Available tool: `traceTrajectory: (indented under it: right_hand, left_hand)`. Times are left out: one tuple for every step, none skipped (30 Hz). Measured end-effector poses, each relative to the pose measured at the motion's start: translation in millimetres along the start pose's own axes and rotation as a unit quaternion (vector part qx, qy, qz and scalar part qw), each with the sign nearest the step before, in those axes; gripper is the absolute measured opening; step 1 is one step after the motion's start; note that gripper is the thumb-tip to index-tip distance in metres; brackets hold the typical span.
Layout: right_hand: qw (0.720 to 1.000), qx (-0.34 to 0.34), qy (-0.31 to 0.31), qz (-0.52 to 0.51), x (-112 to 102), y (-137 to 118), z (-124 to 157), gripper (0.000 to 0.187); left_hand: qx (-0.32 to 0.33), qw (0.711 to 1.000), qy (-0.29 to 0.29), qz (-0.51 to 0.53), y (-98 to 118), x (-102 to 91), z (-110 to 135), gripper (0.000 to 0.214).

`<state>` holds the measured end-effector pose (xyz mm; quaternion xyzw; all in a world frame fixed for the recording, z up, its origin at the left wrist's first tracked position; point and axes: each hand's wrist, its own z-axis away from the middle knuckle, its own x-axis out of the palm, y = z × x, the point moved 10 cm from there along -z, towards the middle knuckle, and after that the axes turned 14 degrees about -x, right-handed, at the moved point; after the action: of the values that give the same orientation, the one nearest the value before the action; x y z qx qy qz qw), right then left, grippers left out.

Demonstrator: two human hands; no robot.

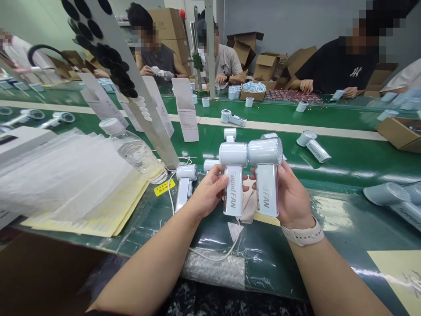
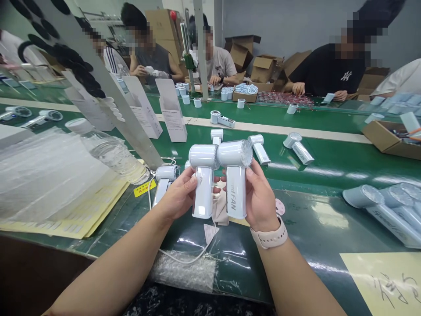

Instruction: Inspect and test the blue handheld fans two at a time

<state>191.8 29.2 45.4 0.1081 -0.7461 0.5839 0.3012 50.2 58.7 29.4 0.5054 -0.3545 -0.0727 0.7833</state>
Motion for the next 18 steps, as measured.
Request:
traceTrajectory:
  right_hand:
    - [1.000,0.005,-0.001,0.009,0,1,0,0.037]
    - [1.000,0.010,-0.004,0.020,1,3,0,0.037]
    - [0.999,0.014,-0.010,0.034,2,5,0,0.036]
    - [0.999,0.017,-0.016,0.046,2,6,1,0.035]
    - [0.998,0.019,-0.026,0.056,3,8,1,0.035]
    - [0.997,0.019,-0.039,0.064,4,10,2,0.036]
    - [0.996,0.015,-0.053,0.071,4,11,2,0.037]
    - [0.994,0.003,-0.066,0.082,4,11,3,0.038]
    - [0.992,-0.019,-0.078,0.101,4,8,3,0.038]
    - [0.986,-0.052,-0.086,0.132,3,2,3,0.039]
    - [0.976,-0.090,-0.094,0.173,2,-5,4,0.040]
    - [0.962,-0.131,-0.107,0.215,4,-14,5,0.043]
    - [0.944,-0.173,-0.131,0.248,9,-23,8,0.047]
    - [0.924,-0.214,-0.165,0.272,18,-32,13,0.050]
    - [0.903,-0.251,-0.205,0.283,28,-39,18,0.051]
    - [0.883,-0.286,-0.244,0.282,38,-45,24,0.050]
    - [0.866,-0.315,-0.275,0.275,47,-50,30,0.048]
    - [0.854,-0.335,-0.295,0.269,53,-52,33,0.045]
  left_hand:
    - [-0.001,1.000,0.005,-0.005,0,-0.7,0,0.067]
    - [-0.002,1.000,0.011,-0.011,-1,-2.0,0,0.068]
    - [-0.002,1.000,0.019,-0.019,-1,-3.7,0,0.068]
    - [0.000,0.999,0.028,-0.026,-1,-5.7,0,0.068]
    - [0.004,0.999,0.037,-0.034,0,-7.8,-1,0.066]
    - [0.009,0.998,0.043,-0.042,0,-9.4,-1,0.064]
    - [0.015,0.998,0.046,-0.052,1,-10.2,-1,0.062]
    - [0.024,0.997,0.046,-0.065,2,-10.0,-1,0.060]
    - [0.037,0.995,0.047,-0.085,5,-9.4,1,0.058]
    - [0.056,0.990,0.054,-0.114,9,-9.1,3,0.056]
    - [0.084,0.982,0.071,-0.153,15,-9.2,7,0.054]
    - [0.119,0.968,0.095,-0.200,23,-9.3,12,0.052]
    - [0.161,0.947,0.120,-0.250,32,-8.0,19,0.050]
    - [0.208,0.921,0.139,-0.299,41,-4.5,27,0.047]
    - [0.258,0.891,0.148,-0.344,49,1.4,35,0.040]
    - [0.310,0.858,0.147,-0.382,56,9.0,44,0.031]
    - [0.360,0.826,0.141,-0.411,61,16.8,52,0.023]
    - [0.407,0.794,0.136,-0.431,65,23.4,60,0.019]
